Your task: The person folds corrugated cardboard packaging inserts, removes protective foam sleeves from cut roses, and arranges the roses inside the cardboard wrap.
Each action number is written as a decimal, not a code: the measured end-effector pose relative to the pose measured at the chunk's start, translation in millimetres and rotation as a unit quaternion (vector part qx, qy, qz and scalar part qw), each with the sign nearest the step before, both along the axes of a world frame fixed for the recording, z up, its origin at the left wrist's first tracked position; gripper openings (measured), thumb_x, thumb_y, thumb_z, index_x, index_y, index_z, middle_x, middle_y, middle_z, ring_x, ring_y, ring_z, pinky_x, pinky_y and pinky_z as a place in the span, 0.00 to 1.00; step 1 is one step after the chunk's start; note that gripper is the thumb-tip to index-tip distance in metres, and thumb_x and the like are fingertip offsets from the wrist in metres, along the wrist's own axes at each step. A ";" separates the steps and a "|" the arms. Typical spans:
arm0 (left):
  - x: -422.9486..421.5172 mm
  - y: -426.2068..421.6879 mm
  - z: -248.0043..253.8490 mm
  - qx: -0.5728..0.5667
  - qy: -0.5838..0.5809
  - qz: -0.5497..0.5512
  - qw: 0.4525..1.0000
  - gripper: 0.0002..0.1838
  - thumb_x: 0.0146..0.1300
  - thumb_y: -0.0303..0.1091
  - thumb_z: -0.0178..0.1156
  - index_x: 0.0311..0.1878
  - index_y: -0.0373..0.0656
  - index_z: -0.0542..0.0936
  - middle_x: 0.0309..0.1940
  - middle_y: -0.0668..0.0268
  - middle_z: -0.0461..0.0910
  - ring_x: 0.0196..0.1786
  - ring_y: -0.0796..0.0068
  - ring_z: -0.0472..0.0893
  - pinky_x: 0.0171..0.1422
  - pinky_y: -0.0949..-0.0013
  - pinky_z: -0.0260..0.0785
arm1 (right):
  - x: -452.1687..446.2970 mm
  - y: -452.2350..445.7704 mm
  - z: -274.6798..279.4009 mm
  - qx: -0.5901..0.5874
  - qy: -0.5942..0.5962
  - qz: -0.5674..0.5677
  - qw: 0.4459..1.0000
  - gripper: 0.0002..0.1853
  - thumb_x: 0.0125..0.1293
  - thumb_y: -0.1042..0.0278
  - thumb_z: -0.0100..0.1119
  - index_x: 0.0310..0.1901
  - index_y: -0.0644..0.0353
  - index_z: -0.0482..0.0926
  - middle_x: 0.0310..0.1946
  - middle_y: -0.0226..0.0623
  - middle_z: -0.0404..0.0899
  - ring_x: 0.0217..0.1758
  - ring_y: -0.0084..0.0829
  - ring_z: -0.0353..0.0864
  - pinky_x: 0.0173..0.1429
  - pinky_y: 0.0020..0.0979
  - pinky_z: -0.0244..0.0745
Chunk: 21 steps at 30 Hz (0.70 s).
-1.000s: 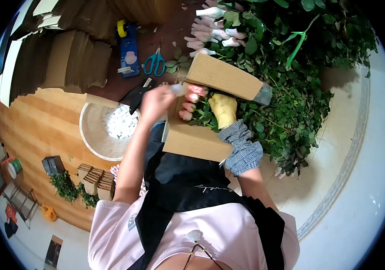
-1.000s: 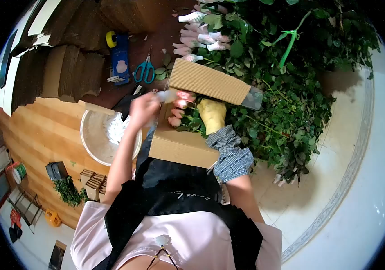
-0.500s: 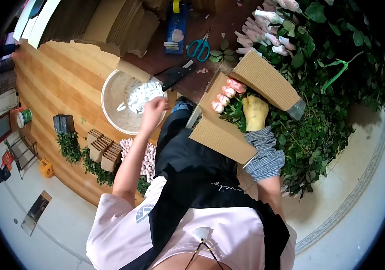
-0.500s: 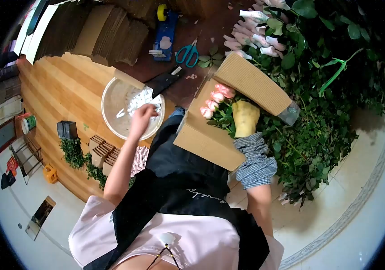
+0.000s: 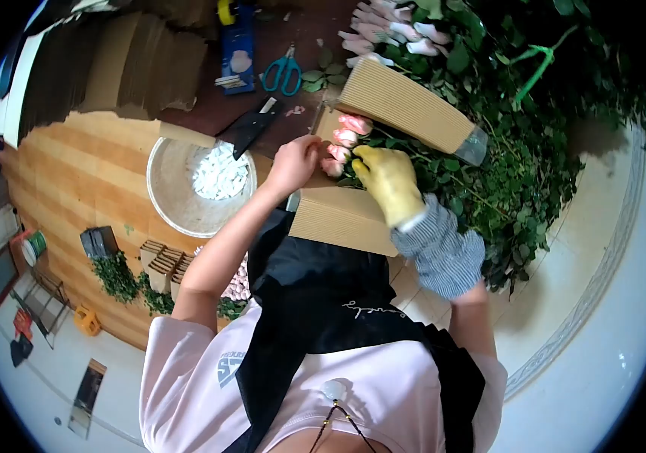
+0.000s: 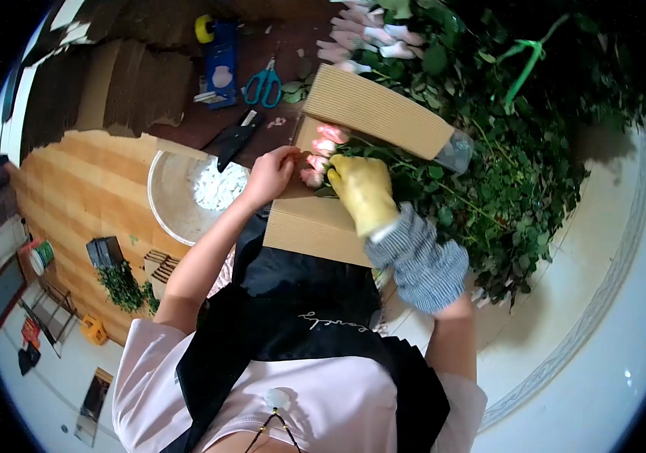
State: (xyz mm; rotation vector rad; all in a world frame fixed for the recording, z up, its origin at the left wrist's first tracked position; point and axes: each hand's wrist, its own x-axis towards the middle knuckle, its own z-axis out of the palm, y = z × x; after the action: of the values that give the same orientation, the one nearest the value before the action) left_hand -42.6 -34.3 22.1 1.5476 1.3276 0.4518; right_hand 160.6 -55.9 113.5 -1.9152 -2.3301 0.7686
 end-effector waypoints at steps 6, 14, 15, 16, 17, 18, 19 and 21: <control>-2.4 -12.5 -20.1 -0.072 -0.118 0.056 0.989 0.16 0.66 0.16 0.49 0.56 0.31 0.77 0.48 0.52 0.85 0.53 0.63 0.86 0.58 0.66 0.77 | -7.1 6.5 -43.7 -0.115 -0.085 0.056 0.988 0.15 0.67 0.52 0.59 0.40 0.55 0.81 0.38 0.41 0.87 0.43 0.42 0.87 0.45 0.42 0.80; -3.7 -8.1 -10.4 -0.081 -0.115 0.027 0.990 0.18 0.65 0.18 0.55 0.58 0.35 0.77 0.49 0.54 0.83 0.51 0.62 0.85 0.56 0.65 0.77 | -12.5 11.2 -38.6 -0.144 -0.150 0.140 0.968 0.17 0.65 0.50 0.63 0.46 0.54 0.80 0.36 0.33 0.87 0.41 0.34 0.88 0.43 0.37 0.80; -3.6 -2.4 1.8 -0.074 -0.052 -0.002 0.996 0.16 0.65 0.21 0.59 0.56 0.38 0.79 0.49 0.57 0.82 0.50 0.62 0.83 0.55 0.64 0.76 | -11.5 11.0 -39.4 -0.138 -0.143 0.143 0.970 0.18 0.65 0.50 0.63 0.46 0.55 0.79 0.36 0.34 0.87 0.42 0.35 0.87 0.43 0.38 0.79; -3.2 5.4 14.6 -0.073 -0.052 -0.009 0.996 0.16 0.65 0.21 0.59 0.56 0.38 0.79 0.49 0.57 0.82 0.50 0.62 0.83 0.55 0.64 0.76 | -6.7 5.4 -43.4 -0.097 -0.099 0.127 0.982 0.17 0.65 0.50 0.62 0.44 0.56 0.80 0.36 0.35 0.87 0.41 0.36 0.87 0.43 0.39 0.79; -2.4 13.4 28.7 0.075 0.011 -0.107 0.991 0.16 0.61 0.26 0.65 0.53 0.42 0.81 0.44 0.59 0.80 0.47 0.62 0.81 0.52 0.63 0.75 | -3.8 3.5 -47.4 -0.098 -0.100 0.121 0.983 0.17 0.65 0.50 0.62 0.44 0.56 0.80 0.36 0.35 0.87 0.41 0.36 0.87 0.43 0.39 0.79; -2.0 16.5 35.1 0.220 0.074 -0.199 0.952 0.16 0.57 0.31 0.70 0.50 0.45 0.84 0.40 0.62 0.77 0.43 0.61 0.79 0.49 0.62 0.73 | -1.2 2.0 -51.4 -0.080 -0.080 0.126 0.986 0.17 0.65 0.51 0.62 0.44 0.57 0.80 0.35 0.36 0.87 0.40 0.38 0.87 0.43 0.39 0.79; -1.0 17.9 32.4 0.218 0.072 -0.203 0.952 0.16 0.57 0.31 0.70 0.50 0.45 0.84 0.40 0.62 0.77 0.43 0.61 0.79 0.49 0.62 0.73 | 0.7 -0.4 -55.2 -0.063 -0.060 0.131 0.988 0.17 0.65 0.51 0.61 0.44 0.58 0.79 0.34 0.36 0.87 0.39 0.39 0.87 0.43 0.40 0.79; 2.4 24.9 27.6 0.242 0.055 -0.275 0.929 0.18 0.51 0.37 0.74 0.46 0.48 0.85 0.35 0.64 0.71 0.41 0.61 0.74 0.46 0.60 0.71 | 1.3 -1.1 -51.4 -0.064 -0.064 0.111 0.990 0.16 0.66 0.53 0.59 0.47 0.55 0.80 0.33 0.37 0.87 0.37 0.41 0.87 0.43 0.42 0.80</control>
State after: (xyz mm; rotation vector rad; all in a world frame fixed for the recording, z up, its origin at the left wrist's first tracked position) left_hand -40.1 -9.4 49.7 2.2941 0.8267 0.3488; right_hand 161.9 -57.0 62.1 -1.8231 -2.6690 0.8556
